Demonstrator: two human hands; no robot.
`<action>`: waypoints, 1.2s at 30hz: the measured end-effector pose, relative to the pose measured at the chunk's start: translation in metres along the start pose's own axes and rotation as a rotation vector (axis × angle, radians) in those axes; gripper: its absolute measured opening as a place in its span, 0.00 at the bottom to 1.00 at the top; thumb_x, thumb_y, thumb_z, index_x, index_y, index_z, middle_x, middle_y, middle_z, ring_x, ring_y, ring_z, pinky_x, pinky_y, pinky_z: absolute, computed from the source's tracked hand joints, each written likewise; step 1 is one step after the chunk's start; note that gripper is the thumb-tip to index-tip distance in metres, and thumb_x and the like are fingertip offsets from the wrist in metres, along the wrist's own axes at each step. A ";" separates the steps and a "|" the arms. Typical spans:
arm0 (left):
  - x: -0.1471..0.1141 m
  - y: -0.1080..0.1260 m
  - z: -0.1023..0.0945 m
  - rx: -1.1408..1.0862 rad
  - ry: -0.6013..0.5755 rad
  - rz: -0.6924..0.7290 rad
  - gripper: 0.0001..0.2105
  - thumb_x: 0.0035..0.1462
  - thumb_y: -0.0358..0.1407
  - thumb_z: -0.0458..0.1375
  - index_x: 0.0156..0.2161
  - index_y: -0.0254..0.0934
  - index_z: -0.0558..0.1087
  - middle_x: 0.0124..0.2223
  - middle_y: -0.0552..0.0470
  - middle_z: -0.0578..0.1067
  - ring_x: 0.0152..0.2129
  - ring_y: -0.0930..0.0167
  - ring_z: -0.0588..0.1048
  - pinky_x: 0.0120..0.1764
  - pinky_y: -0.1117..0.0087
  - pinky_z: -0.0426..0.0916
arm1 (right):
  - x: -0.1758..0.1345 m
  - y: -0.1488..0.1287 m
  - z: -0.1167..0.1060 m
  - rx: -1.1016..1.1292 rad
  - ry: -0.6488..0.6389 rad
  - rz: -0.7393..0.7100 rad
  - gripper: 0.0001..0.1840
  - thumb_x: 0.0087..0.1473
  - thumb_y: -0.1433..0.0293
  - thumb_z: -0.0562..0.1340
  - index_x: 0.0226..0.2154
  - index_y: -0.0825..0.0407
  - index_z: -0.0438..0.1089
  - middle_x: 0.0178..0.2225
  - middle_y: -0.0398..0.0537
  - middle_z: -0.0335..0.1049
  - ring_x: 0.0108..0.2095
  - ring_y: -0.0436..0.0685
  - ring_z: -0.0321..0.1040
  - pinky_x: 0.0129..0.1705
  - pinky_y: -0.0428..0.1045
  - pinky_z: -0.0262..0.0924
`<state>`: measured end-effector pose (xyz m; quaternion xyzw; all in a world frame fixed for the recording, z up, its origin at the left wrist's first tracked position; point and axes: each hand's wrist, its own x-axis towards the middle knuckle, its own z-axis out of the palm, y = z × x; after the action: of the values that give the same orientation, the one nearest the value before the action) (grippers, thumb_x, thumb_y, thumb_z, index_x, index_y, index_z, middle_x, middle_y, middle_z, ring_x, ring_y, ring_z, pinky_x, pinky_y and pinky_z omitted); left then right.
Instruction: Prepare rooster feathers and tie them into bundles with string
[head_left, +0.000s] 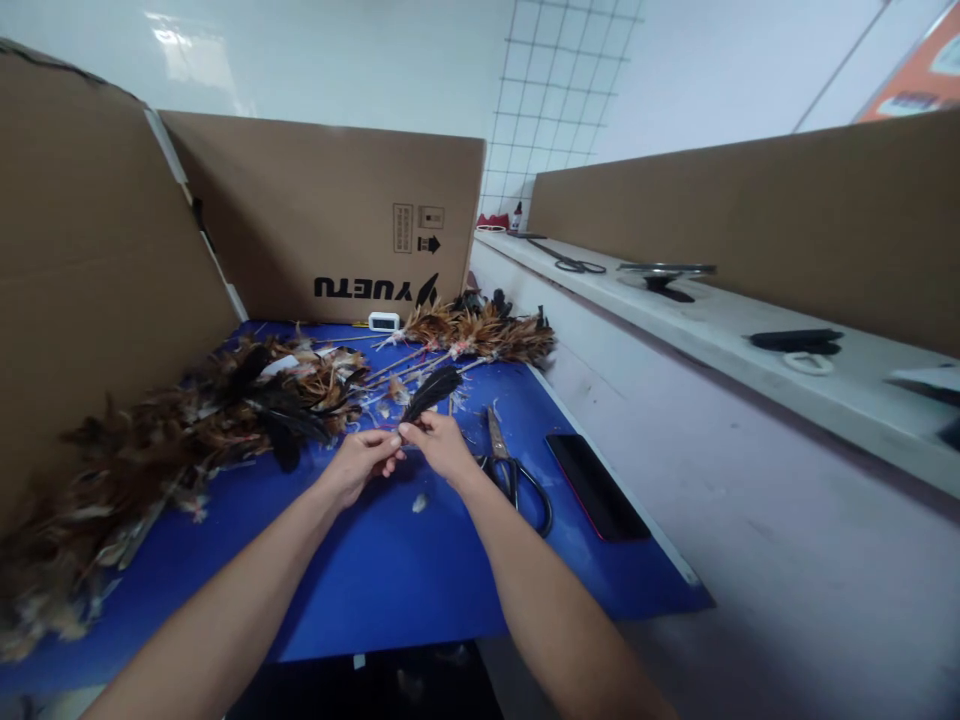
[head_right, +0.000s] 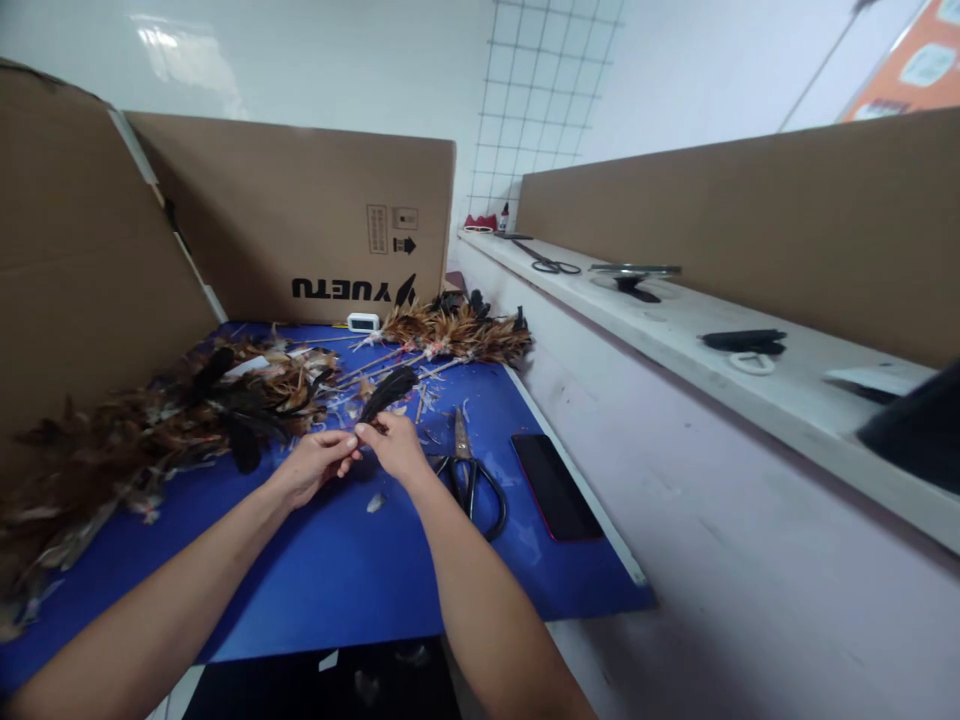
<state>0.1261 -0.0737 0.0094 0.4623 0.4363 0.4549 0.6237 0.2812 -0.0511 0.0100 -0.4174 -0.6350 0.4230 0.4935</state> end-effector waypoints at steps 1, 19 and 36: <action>0.000 0.000 0.000 -0.014 -0.014 -0.007 0.15 0.41 0.42 0.70 0.29 0.31 0.78 0.25 0.49 0.75 0.16 0.78 0.66 0.21 0.76 0.61 | -0.001 -0.001 0.000 0.023 -0.009 0.006 0.11 0.47 0.63 0.62 0.24 0.55 0.70 0.24 0.43 0.70 0.26 0.51 0.66 0.33 0.47 0.61; 0.004 -0.007 -0.001 -0.049 -0.020 0.044 0.19 0.37 0.46 0.70 0.26 0.29 0.75 0.23 0.50 0.74 0.14 0.80 0.65 0.20 0.77 0.59 | -0.003 0.001 0.000 -0.079 -0.004 0.019 0.15 0.48 0.59 0.62 0.23 0.55 0.69 0.22 0.43 0.68 0.25 0.51 0.62 0.31 0.47 0.58; -0.002 -0.010 0.009 0.312 0.155 0.224 0.08 0.52 0.34 0.59 0.28 0.32 0.78 0.18 0.56 0.70 0.15 0.76 0.67 0.22 0.75 0.62 | -0.008 -0.002 -0.001 -0.323 0.064 0.096 0.26 0.44 0.47 0.60 0.23 0.56 0.73 0.19 0.46 0.69 0.22 0.53 0.62 0.27 0.48 0.56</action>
<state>0.1362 -0.0791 0.0018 0.5624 0.4940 0.4827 0.4546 0.2835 -0.0588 0.0103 -0.5344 -0.6580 0.3253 0.4191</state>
